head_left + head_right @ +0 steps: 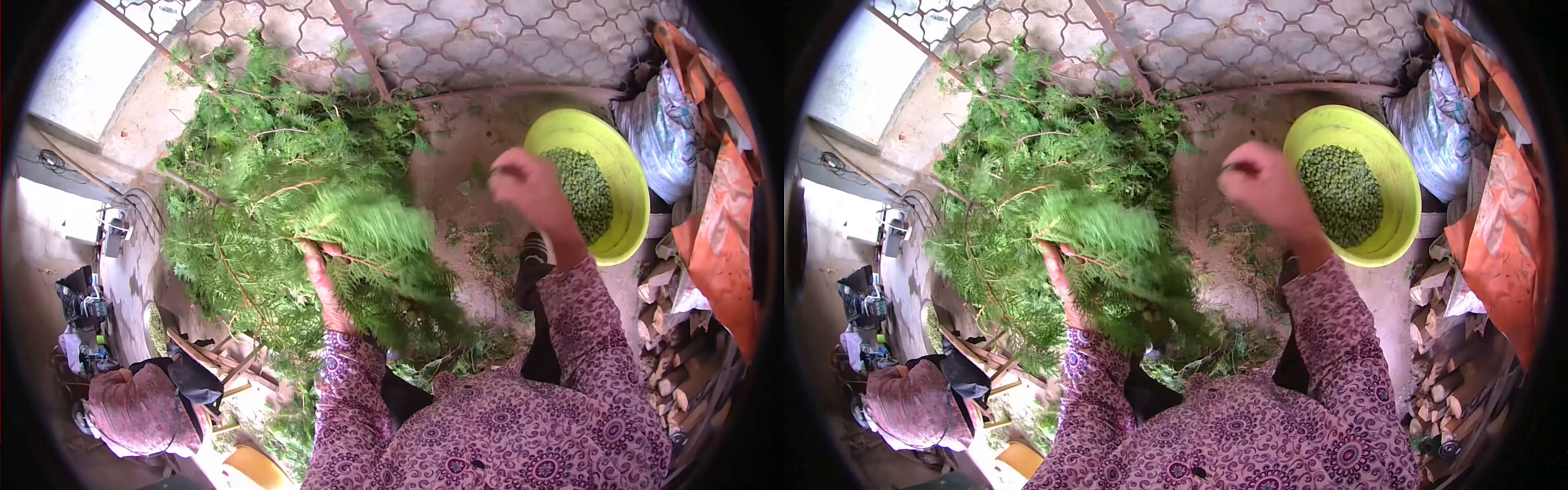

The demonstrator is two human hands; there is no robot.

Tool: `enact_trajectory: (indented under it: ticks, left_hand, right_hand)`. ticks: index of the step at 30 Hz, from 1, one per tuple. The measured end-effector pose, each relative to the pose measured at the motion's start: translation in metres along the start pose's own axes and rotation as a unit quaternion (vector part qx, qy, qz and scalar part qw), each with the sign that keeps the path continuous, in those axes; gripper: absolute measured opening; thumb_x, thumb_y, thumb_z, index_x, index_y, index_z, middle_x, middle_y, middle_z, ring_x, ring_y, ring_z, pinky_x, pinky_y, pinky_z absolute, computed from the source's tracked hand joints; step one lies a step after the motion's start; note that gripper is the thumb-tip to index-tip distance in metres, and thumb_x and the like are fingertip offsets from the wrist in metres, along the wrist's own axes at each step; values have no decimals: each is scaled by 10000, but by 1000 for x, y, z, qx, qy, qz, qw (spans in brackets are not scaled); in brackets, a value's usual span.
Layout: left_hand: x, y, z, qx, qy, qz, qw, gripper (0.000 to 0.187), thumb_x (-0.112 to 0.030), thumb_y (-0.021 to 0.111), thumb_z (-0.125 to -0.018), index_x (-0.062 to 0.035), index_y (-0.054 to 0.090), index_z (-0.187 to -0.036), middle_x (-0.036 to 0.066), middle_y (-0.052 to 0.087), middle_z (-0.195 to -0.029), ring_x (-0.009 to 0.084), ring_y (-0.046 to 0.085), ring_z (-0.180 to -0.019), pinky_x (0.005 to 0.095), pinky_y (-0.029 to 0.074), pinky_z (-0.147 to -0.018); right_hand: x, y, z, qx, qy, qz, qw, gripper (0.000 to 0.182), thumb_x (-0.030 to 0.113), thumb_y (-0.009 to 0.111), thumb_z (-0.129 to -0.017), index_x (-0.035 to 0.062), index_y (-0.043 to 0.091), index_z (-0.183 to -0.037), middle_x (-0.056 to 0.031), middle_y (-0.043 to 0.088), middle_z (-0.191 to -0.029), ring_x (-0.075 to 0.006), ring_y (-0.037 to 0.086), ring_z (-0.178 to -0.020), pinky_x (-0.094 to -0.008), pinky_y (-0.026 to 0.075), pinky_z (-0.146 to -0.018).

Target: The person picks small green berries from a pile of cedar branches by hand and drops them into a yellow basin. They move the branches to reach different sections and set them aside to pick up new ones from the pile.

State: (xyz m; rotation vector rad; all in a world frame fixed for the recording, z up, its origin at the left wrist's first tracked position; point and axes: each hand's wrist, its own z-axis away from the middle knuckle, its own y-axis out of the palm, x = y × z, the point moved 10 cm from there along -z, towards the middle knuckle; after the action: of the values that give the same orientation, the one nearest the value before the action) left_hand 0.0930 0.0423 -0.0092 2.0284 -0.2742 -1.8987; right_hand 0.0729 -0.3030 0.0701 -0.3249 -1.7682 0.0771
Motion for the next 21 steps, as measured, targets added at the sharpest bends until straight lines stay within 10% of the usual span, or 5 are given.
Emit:
enact_trajectory:
  ticks: [3,7,9,13,21]
  left_hand:
    - [84,-70,-10,119,13,0,993,454,-472,425,-881,-49,558,-980,60,578,-815,174,543,-786,317,446,-793]
    - [134,-92,-4,224,19,84,971,360,-236,553,-857,-30,506,-1149,114,565,-1069,172,521,-997,290,437,-854]
    - [138,-80,6,221,-8,97,970,364,-231,556,-854,-30,503,-1152,113,563,-1072,173,520,-999,291,436,-856]
    - [106,-8,36,206,-104,112,967,371,-221,564,-847,-30,496,-1159,112,559,-1080,174,517,-1003,292,433,-859]
    - [78,90,83,228,-269,85,932,390,-201,579,-834,-30,483,-1171,108,550,-1094,177,512,-1012,296,428,-865]
  right_hand:
    - [-12,-77,-1,-210,41,251,944,327,122,646,-698,11,573,-997,-47,609,-779,-125,571,-712,-257,467,-659]
    - [3,-84,-1,-241,-67,460,852,466,190,683,-688,-23,535,-1075,-86,610,-912,-153,580,-822,-286,466,-739]
    - [-43,-36,-8,0,115,89,989,572,186,664,-721,10,446,-1220,-116,541,-1132,-189,544,-992,-299,446,-818]
    - [-20,57,-2,173,61,-121,975,759,356,718,-688,13,382,-1276,-162,550,-1091,-177,543,-984,-307,421,-845]
    - [-2,104,30,323,185,26,928,841,422,728,-641,70,356,-1308,-145,471,-1240,-223,497,-1062,-308,379,-910]
